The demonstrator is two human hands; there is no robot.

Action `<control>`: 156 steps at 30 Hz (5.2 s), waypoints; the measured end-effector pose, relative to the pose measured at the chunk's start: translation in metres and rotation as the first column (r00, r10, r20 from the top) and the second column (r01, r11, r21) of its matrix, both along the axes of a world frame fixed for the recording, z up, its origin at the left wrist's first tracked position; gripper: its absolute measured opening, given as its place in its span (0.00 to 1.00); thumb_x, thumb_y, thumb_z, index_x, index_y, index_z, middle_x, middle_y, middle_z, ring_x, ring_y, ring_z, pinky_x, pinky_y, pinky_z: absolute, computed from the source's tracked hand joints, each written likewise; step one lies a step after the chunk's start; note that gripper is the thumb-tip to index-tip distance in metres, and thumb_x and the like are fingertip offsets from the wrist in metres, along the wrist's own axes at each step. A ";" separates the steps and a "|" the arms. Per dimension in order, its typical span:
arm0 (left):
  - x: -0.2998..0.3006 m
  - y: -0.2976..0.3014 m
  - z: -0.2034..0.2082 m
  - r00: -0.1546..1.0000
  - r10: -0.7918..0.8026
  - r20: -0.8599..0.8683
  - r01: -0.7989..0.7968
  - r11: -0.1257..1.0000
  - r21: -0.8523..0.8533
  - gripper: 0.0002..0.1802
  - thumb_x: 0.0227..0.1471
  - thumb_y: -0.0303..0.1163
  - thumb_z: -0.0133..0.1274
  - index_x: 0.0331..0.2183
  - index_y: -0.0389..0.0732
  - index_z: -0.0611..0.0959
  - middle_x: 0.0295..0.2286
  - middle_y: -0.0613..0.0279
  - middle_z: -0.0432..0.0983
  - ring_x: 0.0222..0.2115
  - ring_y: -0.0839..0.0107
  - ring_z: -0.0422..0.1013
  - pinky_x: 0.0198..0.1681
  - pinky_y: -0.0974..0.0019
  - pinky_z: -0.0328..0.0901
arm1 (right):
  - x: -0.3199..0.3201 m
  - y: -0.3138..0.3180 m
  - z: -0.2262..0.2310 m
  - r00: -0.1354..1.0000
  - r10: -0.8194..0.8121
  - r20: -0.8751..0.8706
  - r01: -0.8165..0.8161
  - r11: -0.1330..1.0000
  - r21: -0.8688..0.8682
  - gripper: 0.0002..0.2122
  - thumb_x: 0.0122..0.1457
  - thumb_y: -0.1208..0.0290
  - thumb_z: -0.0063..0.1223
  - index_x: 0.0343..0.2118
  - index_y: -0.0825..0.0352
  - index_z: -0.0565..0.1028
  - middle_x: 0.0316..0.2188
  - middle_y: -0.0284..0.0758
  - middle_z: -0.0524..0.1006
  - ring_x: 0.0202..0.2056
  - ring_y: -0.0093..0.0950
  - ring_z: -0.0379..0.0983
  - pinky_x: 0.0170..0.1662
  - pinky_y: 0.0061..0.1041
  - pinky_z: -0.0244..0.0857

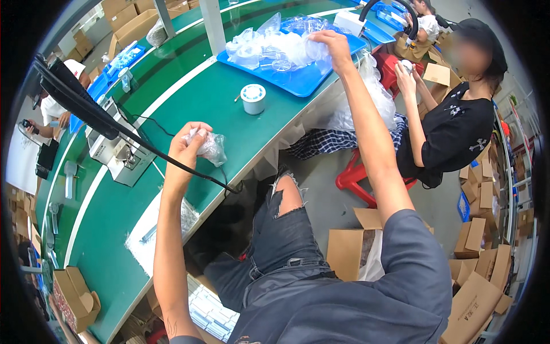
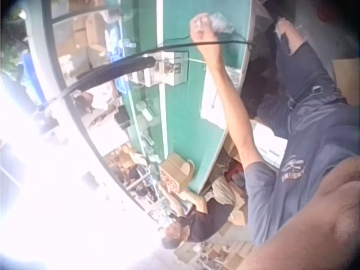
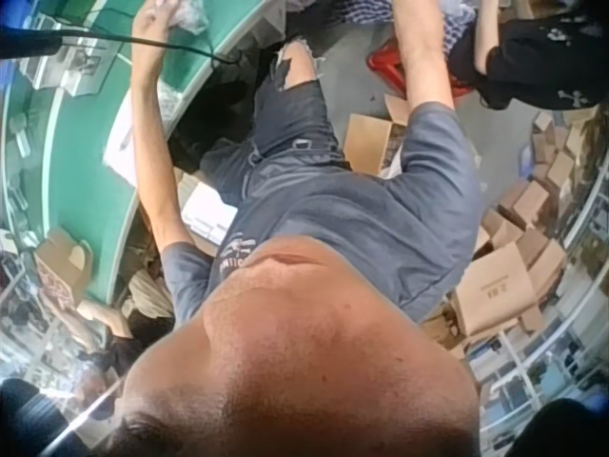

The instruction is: Packaging electronic power adapters into small boxes on a factory assembly line.

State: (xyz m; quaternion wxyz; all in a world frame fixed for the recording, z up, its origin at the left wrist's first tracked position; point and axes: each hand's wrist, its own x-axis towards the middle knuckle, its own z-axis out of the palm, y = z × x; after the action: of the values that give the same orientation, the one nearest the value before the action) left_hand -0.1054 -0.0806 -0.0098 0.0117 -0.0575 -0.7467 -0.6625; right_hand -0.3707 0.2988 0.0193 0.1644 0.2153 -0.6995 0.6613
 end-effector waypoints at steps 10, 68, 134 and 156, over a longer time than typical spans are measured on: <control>-0.017 0.006 0.007 1.000 0.024 0.003 -0.023 0.998 -0.061 0.11 0.63 0.39 0.53 0.38 0.41 0.81 0.30 0.73 0.75 0.31 0.83 0.69 0.35 0.76 0.62 | 0.004 -0.002 -0.009 0.999 0.009 0.036 -0.004 0.992 -0.125 0.05 0.61 0.71 0.58 0.31 0.67 0.79 0.29 0.31 0.81 0.31 0.19 0.74 0.38 0.21 0.67; 0.026 -0.003 0.040 0.527 0.178 -0.831 -0.601 0.769 -0.216 0.18 0.47 0.15 0.56 0.43 0.37 0.83 0.32 0.53 0.79 0.32 0.59 0.78 0.37 0.64 0.72 | 0.216 -0.267 -0.032 0.790 0.591 0.165 -0.331 0.637 -0.696 0.07 0.62 0.75 0.59 0.41 0.71 0.79 0.37 0.36 0.81 0.39 0.23 0.78 0.42 0.27 0.73; 0.202 -0.086 -0.010 0.692 0.514 -0.508 -0.717 0.573 -0.397 0.26 0.41 0.19 0.53 0.47 0.38 0.82 0.50 0.51 0.72 0.55 0.54 0.67 0.60 0.57 0.60 | 0.055 -0.257 -0.001 0.902 0.403 -0.153 0.150 0.041 0.988 0.09 0.50 0.66 0.62 0.33 0.63 0.82 0.37 0.45 0.83 0.44 0.46 0.79 0.45 0.50 0.68; 0.199 -0.090 -0.013 0.864 0.396 -0.310 -0.496 0.566 -0.659 0.20 0.48 0.29 0.64 0.44 0.40 0.78 0.42 0.56 0.76 0.43 0.54 0.72 0.46 0.58 0.67 | 0.233 -0.269 -0.011 0.683 0.730 0.008 -0.637 0.602 -0.481 0.06 0.61 0.75 0.61 0.39 0.69 0.80 0.29 0.36 0.82 0.31 0.25 0.81 0.36 0.24 0.75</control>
State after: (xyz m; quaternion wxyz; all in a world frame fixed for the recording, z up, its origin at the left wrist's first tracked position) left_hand 0.0932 -0.1703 -0.0230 0.2026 0.0913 -0.9322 -0.2858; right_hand -0.1375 0.0298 0.0079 -0.1313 0.3553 -0.4062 0.8316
